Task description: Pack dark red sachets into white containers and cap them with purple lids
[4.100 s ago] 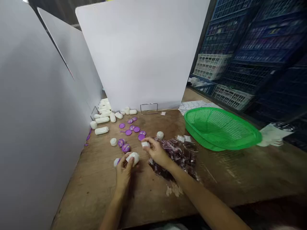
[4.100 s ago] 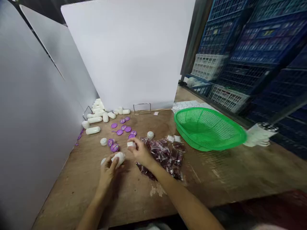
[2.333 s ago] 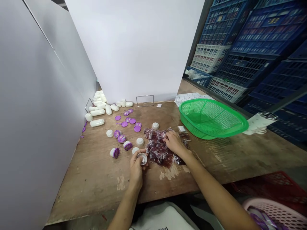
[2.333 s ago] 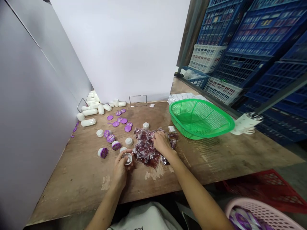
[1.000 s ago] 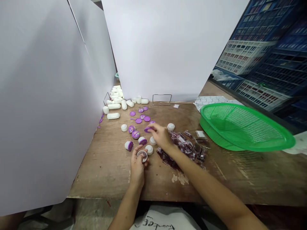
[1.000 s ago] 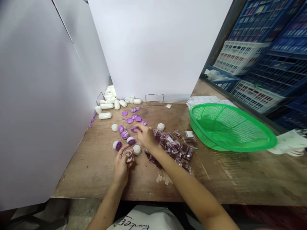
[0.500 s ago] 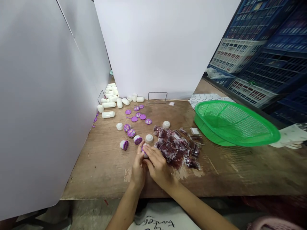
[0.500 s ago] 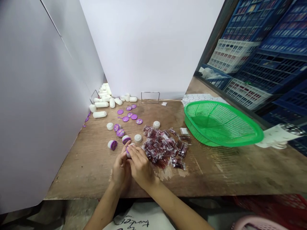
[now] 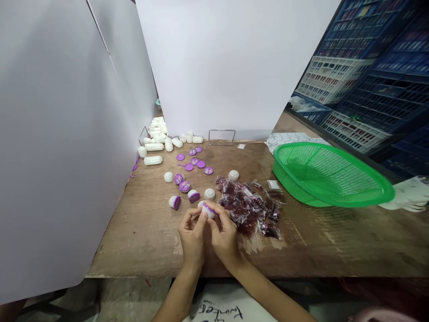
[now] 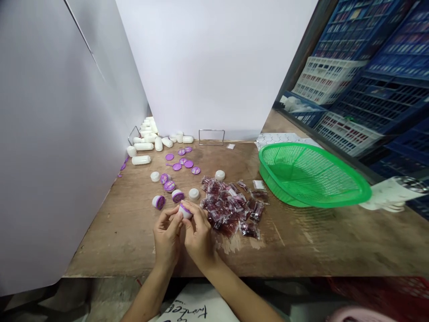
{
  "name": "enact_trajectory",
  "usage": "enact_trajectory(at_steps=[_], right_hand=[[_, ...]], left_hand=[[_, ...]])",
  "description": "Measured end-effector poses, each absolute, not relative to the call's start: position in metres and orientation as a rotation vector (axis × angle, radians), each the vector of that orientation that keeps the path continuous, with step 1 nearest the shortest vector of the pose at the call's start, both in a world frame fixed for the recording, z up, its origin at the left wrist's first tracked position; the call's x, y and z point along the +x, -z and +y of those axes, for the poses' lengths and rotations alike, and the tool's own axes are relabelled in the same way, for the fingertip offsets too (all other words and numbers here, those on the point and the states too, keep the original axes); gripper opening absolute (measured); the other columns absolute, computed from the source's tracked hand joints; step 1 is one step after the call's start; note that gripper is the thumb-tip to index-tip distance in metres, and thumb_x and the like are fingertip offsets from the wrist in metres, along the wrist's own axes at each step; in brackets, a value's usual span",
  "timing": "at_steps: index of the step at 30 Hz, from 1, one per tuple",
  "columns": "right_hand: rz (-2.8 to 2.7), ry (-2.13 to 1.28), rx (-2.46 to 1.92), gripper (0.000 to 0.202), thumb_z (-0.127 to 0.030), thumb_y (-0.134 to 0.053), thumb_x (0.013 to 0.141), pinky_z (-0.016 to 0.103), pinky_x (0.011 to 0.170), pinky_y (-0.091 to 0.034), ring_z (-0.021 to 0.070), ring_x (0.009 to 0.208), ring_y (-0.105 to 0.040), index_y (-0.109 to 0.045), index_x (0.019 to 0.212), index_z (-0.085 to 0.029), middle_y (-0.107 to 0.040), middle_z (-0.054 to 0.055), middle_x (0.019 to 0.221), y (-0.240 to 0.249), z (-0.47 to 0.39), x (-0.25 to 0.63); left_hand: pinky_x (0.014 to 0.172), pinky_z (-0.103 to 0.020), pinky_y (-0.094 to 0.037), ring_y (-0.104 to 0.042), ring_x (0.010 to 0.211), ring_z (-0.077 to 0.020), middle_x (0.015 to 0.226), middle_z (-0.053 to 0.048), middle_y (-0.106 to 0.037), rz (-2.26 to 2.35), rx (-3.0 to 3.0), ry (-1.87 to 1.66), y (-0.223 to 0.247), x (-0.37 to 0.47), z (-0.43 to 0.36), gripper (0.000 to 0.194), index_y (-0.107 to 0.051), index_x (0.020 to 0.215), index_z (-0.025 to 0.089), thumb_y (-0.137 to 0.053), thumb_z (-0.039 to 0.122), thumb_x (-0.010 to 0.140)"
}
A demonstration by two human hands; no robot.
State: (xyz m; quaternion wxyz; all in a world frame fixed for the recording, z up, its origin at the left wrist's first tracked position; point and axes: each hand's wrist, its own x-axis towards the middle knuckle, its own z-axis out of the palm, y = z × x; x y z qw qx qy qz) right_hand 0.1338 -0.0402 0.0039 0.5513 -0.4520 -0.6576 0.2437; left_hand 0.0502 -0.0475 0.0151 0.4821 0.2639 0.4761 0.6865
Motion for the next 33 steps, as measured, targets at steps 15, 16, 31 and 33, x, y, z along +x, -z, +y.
enact_trajectory(at_steps=[15, 16, 31, 33], right_hand=[[-1.741, -0.628, -1.045, 0.044, -0.009, -0.046, 0.085, 0.039, 0.1, -0.045, 0.0213, 0.118, -0.054, -0.045, 0.128, -0.02, -0.052, 0.013, 0.133, -0.011, -0.036, 0.124], [-1.774, -0.666, -1.058, 0.047, -0.011, -0.047, 0.084, 0.037, 0.099, -0.046, 0.0207, 0.117, -0.055, -0.041, 0.131, -0.019, -0.049, 0.014, 0.135, -0.016, -0.027, 0.124], [-1.605, -0.771, -1.8, 0.023, -0.011, -0.046, 0.081, 0.046, 0.097, -0.041, 0.0291, 0.114, -0.052, -0.059, 0.1, -0.013, -0.061, 0.019, 0.109, -0.039, 0.134, 0.196], [-1.593, -0.893, -1.671, 0.022, -0.021, -0.041, 0.088, 0.037, 0.086, -0.049, 0.022, 0.099, -0.06, -0.054, 0.106, -0.018, -0.063, 0.011, 0.104, -0.036, 0.101, 0.181]], left_hand=[[0.091, -0.031, -0.049, -0.063, 0.107, -0.0219, 0.12, -0.008, -0.066, 1.121, 0.734, -1.466, -0.004, 0.015, -0.046, 0.043, -0.066, 0.117, 0.024, -0.072, 0.036, 0.076], [0.092, -0.033, -0.049, -0.061, 0.11, -0.0236, 0.121, -0.01, -0.065, 1.166, 0.812, -1.422, 0.001, 0.007, -0.047, 0.041, -0.066, 0.117, 0.023, -0.069, 0.038, 0.078], [0.101, -0.05, -0.043, -0.054, 0.117, -0.0282, 0.121, -0.012, -0.058, 1.844, 1.717, -1.559, 0.021, -0.012, -0.05, 0.031, -0.062, 0.116, 0.024, -0.059, 0.027, 0.085], [0.104, -0.046, -0.041, -0.051, 0.124, -0.0267, 0.129, -0.012, -0.056, 1.674, 1.605, -1.581, 0.009, 0.002, -0.045, 0.044, -0.052, 0.129, 0.025, -0.059, 0.028, 0.086]])
